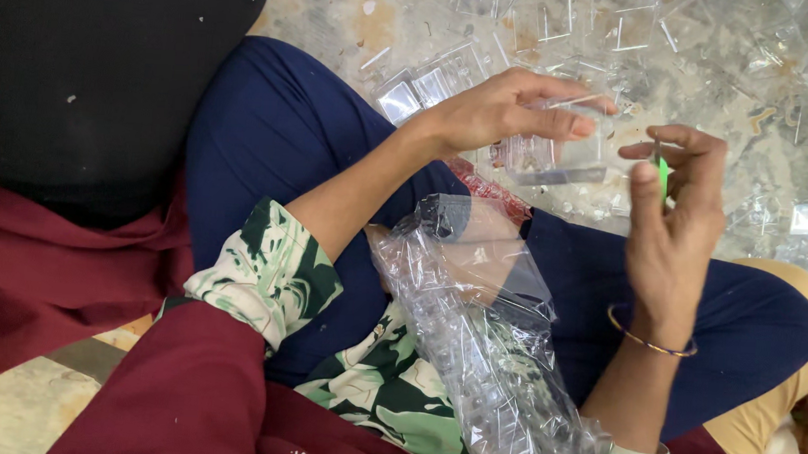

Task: The person sits on the floor and uses a green utility knife to trim excess plastic from small clear plastic boxes, working one box at a time on their lap and placing trimmed boxes into a plastic-wrapped stack beside them.

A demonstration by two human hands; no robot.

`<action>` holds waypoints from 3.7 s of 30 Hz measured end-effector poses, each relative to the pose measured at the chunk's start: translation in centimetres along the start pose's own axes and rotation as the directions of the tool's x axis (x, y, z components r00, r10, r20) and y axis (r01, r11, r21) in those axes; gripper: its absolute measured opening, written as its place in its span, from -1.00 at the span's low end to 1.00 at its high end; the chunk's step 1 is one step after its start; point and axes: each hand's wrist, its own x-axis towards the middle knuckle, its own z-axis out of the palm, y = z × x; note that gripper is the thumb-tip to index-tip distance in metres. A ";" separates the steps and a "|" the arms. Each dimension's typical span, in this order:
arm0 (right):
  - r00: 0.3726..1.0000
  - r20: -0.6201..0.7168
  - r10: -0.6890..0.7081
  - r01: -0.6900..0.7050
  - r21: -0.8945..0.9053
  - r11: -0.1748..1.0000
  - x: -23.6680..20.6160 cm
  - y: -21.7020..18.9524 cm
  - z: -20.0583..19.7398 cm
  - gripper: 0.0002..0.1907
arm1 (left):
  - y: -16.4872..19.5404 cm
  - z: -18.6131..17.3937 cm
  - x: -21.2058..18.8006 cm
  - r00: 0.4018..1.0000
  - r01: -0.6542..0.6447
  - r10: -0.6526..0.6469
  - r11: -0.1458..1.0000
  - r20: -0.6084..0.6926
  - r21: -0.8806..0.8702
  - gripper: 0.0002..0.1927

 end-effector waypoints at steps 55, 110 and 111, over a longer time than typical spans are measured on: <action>0.988 0.122 0.094 -0.146 0.553 0.820 -1.2 3.9 1.2 -0.84 | -1.1 -0.6 0.0 0.989 0.020 0.007 0.983 0.145 -0.183 -0.51; 0.973 0.108 -0.205 0.141 0.430 0.892 -2.8 -0.5 0.9 -0.78 | -5.2 2.4 -8.9 0.999 -0.024 0.016 0.989 -0.049 -0.147 -0.36; 0.973 0.080 -0.217 0.161 0.437 0.885 -2.8 -1.1 1.0 -0.78 | -5.3 2.8 -9.7 0.995 -0.038 0.022 0.984 -0.098 -0.174 -0.36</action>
